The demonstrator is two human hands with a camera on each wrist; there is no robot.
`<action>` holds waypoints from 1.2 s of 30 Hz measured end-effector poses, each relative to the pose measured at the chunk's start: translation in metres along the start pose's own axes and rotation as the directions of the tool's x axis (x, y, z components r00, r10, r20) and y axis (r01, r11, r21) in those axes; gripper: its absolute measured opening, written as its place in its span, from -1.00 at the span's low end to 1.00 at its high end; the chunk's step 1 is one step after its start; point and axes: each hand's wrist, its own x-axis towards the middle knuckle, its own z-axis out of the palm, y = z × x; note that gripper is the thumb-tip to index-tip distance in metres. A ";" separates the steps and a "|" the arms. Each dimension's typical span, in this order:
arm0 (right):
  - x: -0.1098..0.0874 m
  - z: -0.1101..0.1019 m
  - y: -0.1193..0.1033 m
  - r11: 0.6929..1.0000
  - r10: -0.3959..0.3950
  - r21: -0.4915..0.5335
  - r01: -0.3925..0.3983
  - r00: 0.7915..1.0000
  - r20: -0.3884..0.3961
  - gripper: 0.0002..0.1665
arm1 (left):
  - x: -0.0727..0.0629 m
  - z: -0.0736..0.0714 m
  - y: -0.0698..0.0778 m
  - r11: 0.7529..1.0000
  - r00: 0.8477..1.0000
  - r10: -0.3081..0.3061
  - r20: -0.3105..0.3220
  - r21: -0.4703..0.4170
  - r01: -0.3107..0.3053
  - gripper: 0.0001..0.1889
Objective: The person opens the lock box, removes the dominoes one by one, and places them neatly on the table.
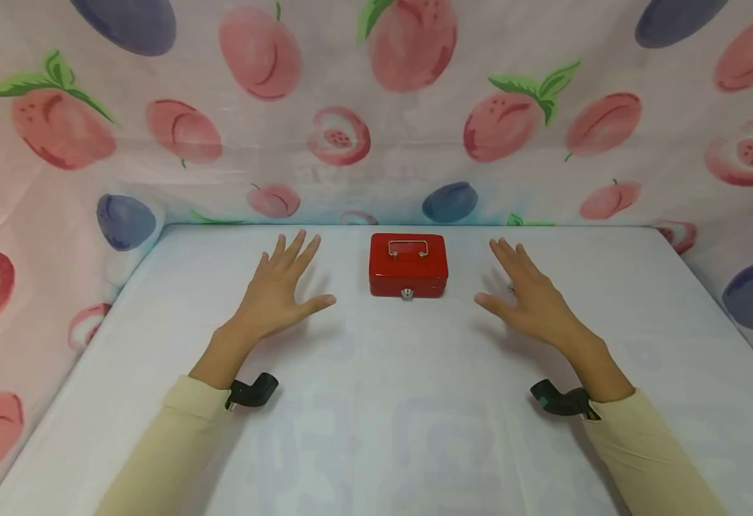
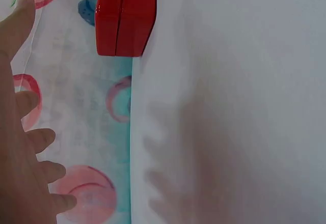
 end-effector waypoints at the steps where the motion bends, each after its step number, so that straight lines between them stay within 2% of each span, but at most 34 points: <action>1: 0.002 0.002 -0.002 1.000 0.005 0.012 -0.005 1.000 0.003 0.05 | 0.002 0.002 0.001 1.000 1.000 0.002 -0.008 -0.024 -0.002 -0.02; 7: 0.018 0.020 -0.009 0.997 -0.003 0.074 0.001 1.000 0.029 0.05 | 0.009 0.016 0.008 0.986 1.000 -0.023 -0.015 -0.165 0.020 -0.05; 12: 0.030 0.031 -0.011 0.989 -0.041 0.143 0.042 0.999 -0.009 0.02 | 0.022 0.025 0.017 0.960 0.997 -0.071 0.003 -0.271 0.070 -0.07; 16: 0.038 0.037 -0.010 0.966 -0.044 0.254 0.055 0.998 -0.047 -0.03 | 0.034 0.035 0.023 0.927 0.994 -0.111 0.010 -0.360 0.107 -0.10; 20: 0.045 0.043 -0.008 0.914 -0.042 0.402 0.058 0.998 -0.046 -0.07 | 0.043 0.049 0.028 0.892 0.991 -0.131 0.012 -0.435 0.123 -0.11; 26: 0.049 0.056 0.000 0.839 -0.031 0.543 0.043 0.999 -0.032 -0.08 | 0.049 0.068 0.040 0.831 0.993 -0.116 0.006 -0.547 0.100 -0.10; 32: 0.047 0.065 -0.001 0.783 -0.042 0.620 0.060 0.998 -0.044 -0.08 | 0.049 0.081 0.049 0.772 0.996 -0.066 -0.054 -0.635 0.017 -0.11; 36: 0.047 0.063 -0.009 0.769 -0.061 0.636 0.068 0.998 -0.033 -0.06 | 0.050 0.085 0.050 0.759 0.992 -0.029 -0.121 -0.648 -0.057 -0.08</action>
